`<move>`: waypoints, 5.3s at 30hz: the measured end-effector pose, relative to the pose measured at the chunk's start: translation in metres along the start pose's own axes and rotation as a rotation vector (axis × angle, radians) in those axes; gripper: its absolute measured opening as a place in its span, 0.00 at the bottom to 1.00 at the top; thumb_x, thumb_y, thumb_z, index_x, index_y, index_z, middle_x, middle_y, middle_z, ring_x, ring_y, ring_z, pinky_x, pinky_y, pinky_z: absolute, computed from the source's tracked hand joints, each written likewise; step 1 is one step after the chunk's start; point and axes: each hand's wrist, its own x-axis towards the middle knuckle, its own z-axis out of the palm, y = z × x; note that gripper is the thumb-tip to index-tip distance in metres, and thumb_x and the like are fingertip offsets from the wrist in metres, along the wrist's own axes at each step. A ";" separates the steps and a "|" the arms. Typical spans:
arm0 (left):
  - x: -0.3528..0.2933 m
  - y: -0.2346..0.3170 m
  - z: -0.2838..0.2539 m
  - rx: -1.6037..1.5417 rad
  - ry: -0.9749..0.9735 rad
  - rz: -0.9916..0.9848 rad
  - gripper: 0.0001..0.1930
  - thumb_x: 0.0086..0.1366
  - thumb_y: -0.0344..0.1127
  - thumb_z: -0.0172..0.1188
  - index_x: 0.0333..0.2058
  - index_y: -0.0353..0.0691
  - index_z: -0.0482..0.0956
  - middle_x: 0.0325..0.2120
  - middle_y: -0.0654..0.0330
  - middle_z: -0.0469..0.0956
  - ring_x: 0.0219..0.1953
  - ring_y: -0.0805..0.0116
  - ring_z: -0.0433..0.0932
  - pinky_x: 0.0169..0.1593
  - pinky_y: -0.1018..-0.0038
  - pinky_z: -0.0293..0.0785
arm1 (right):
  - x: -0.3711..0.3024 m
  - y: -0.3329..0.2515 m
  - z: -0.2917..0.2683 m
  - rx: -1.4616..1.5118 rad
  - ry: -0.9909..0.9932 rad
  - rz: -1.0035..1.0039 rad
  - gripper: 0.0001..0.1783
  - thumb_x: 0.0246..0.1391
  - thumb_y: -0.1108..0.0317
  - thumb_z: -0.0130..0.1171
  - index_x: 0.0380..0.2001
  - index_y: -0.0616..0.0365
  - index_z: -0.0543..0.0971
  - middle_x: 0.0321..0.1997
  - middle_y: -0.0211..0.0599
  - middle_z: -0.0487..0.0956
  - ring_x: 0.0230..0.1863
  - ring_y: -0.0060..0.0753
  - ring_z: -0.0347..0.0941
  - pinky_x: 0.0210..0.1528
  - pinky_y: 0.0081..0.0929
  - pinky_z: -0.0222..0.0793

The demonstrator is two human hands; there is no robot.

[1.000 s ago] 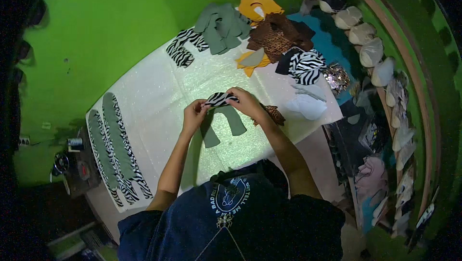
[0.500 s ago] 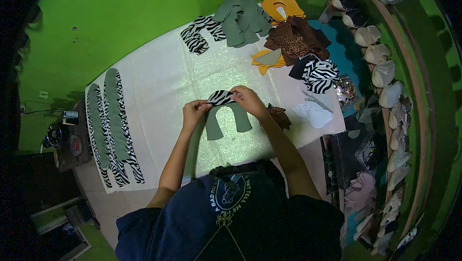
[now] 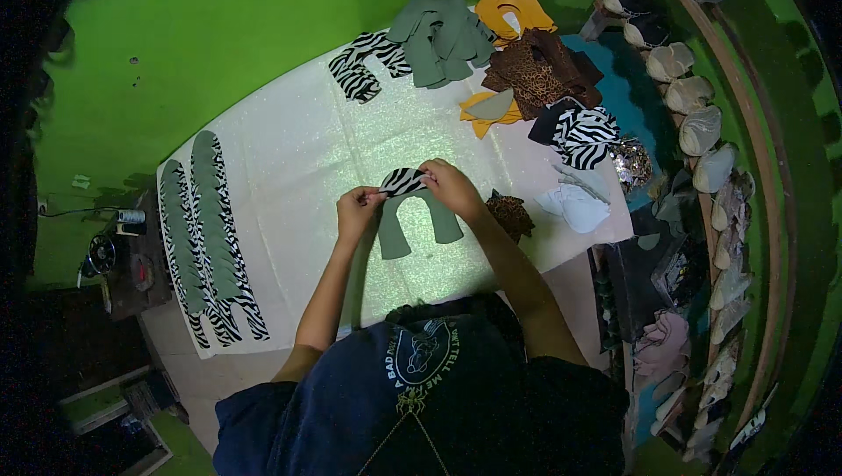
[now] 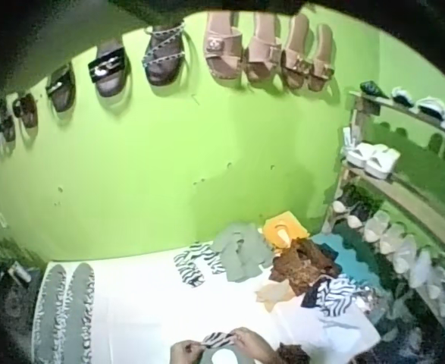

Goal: The person assembles shoe components on a white work table. They pick up zebra-patterned fabric pieces and green foam inserts, aligning them together and pressing them to form a unit. The person repeats this process, handling the parts one at a time and placing the assembled units on the table.

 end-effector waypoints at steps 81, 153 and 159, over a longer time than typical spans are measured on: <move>-0.044 -0.011 0.051 0.822 0.068 0.448 0.29 0.57 0.36 0.39 0.58 0.32 0.52 0.60 0.49 0.51 0.62 0.58 0.49 0.58 0.48 0.37 | -0.019 -0.008 0.058 -0.589 -0.075 -0.292 0.32 0.56 0.54 0.39 0.59 0.63 0.54 0.65 0.45 0.50 0.66 0.42 0.41 0.65 0.38 0.36; -0.022 -0.002 0.021 0.349 0.346 0.124 0.17 0.53 0.36 0.59 0.39 0.33 0.72 0.24 0.55 0.75 0.28 0.60 0.76 0.33 0.70 0.71 | -0.030 -0.004 0.027 -0.369 0.411 0.095 0.17 0.48 0.67 0.54 0.40 0.65 0.69 0.38 0.53 0.71 0.40 0.51 0.68 0.41 0.39 0.65; -0.011 -0.014 0.018 0.283 0.243 0.057 0.16 0.52 0.37 0.60 0.37 0.33 0.73 0.23 0.56 0.76 0.26 0.65 0.76 0.32 0.73 0.70 | -0.026 -0.004 0.028 -0.324 0.330 0.211 0.16 0.46 0.64 0.57 0.37 0.62 0.70 0.36 0.48 0.72 0.39 0.48 0.69 0.41 0.39 0.65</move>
